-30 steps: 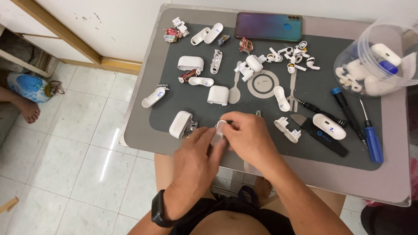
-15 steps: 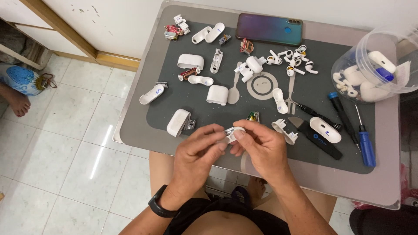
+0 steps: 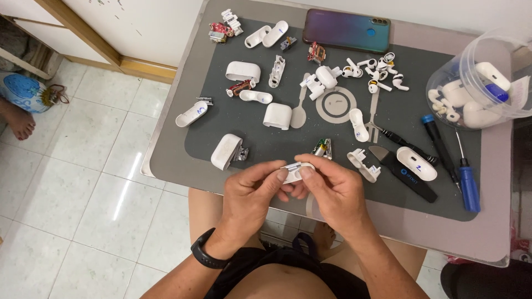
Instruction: Fitting internal components like batteries and circuit boards into earbud charging case shells on a repair mat.
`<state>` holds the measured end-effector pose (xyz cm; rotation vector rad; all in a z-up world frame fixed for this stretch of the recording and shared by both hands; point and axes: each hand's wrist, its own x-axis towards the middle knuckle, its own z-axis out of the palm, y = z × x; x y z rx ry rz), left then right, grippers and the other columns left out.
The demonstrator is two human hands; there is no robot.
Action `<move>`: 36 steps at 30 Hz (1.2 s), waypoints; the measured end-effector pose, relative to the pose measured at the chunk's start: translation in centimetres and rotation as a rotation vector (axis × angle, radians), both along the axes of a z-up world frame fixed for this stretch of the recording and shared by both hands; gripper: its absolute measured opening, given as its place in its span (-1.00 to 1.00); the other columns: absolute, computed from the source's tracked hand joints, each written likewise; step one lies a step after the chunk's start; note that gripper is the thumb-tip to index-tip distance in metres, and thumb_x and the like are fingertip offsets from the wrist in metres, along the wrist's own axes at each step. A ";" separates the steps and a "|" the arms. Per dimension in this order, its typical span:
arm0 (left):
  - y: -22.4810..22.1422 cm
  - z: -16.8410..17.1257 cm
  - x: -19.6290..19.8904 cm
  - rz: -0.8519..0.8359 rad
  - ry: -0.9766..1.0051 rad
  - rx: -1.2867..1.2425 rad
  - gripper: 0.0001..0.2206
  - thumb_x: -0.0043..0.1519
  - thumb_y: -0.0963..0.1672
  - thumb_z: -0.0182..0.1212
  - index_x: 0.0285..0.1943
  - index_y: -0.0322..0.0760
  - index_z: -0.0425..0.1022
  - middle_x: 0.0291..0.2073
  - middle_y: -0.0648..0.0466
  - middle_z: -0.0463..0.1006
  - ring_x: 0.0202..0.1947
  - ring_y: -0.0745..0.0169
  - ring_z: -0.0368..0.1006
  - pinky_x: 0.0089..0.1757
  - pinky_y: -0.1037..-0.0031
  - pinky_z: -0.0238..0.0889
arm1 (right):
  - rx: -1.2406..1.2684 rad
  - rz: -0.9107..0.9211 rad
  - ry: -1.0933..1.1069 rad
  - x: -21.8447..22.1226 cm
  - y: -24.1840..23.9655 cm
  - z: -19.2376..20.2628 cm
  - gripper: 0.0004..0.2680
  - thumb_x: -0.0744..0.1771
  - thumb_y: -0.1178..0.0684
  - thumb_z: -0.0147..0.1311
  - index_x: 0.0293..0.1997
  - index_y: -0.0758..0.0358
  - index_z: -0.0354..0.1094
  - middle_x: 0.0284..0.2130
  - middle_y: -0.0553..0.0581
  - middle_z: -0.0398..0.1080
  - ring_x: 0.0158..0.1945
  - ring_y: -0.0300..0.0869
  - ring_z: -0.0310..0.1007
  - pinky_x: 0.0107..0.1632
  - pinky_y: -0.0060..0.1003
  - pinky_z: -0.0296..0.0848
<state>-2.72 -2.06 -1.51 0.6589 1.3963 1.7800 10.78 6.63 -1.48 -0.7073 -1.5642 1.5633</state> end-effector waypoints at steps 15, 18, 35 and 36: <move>-0.1 0.5 -1.1 -0.182 0.150 -0.083 -0.73 0.24 -0.18 0.32 0.08 -0.49 0.62 -0.53 -0.20 0.64 -0.58 0.23 0.56 -0.59 0.50 0.53 | -0.058 0.008 -0.024 0.1 -0.1 0.1 -0.79 0.27 0.26 0.21 -0.05 0.60 0.47 -0.54 0.40 0.56 -0.50 -0.12 0.58 -0.42 -0.24 0.67; -0.5 0.3 -1.2 -0.192 0.193 -0.046 -0.74 0.25 -0.18 0.31 0.10 -0.43 0.62 -0.50 -0.20 0.66 -0.55 0.22 0.57 -0.57 0.49 0.53 | -0.102 0.028 -0.009 0.0 -0.1 0.5 -0.82 0.27 0.27 0.20 -0.10 0.60 0.49 -0.58 0.38 0.54 -0.55 -0.14 0.56 -0.47 -0.26 0.65; -1.2 -0.1 -2.3 -0.364 0.170 0.101 -0.68 0.38 -0.17 0.06 0.29 -0.42 0.47 -0.37 -0.25 0.64 -0.38 0.18 0.56 -0.42 0.44 0.53 | -0.115 0.022 0.017 0.1 -0.3 -0.3 -0.83 0.28 0.22 0.18 -0.16 0.62 0.45 -0.63 0.39 0.49 -0.63 -0.15 0.51 -0.55 -0.29 0.58; -1.2 -0.1 -2.4 -0.359 0.130 0.088 -0.69 0.37 -0.18 0.07 0.26 -0.44 0.49 -0.38 -0.25 0.64 -0.38 0.18 0.55 -0.43 0.45 0.53 | -0.115 0.021 0.006 0.0 -0.3 -0.3 -0.82 0.29 0.21 0.18 -0.14 0.61 0.45 -0.61 0.39 0.50 -0.59 -0.13 0.54 -0.50 -0.26 0.62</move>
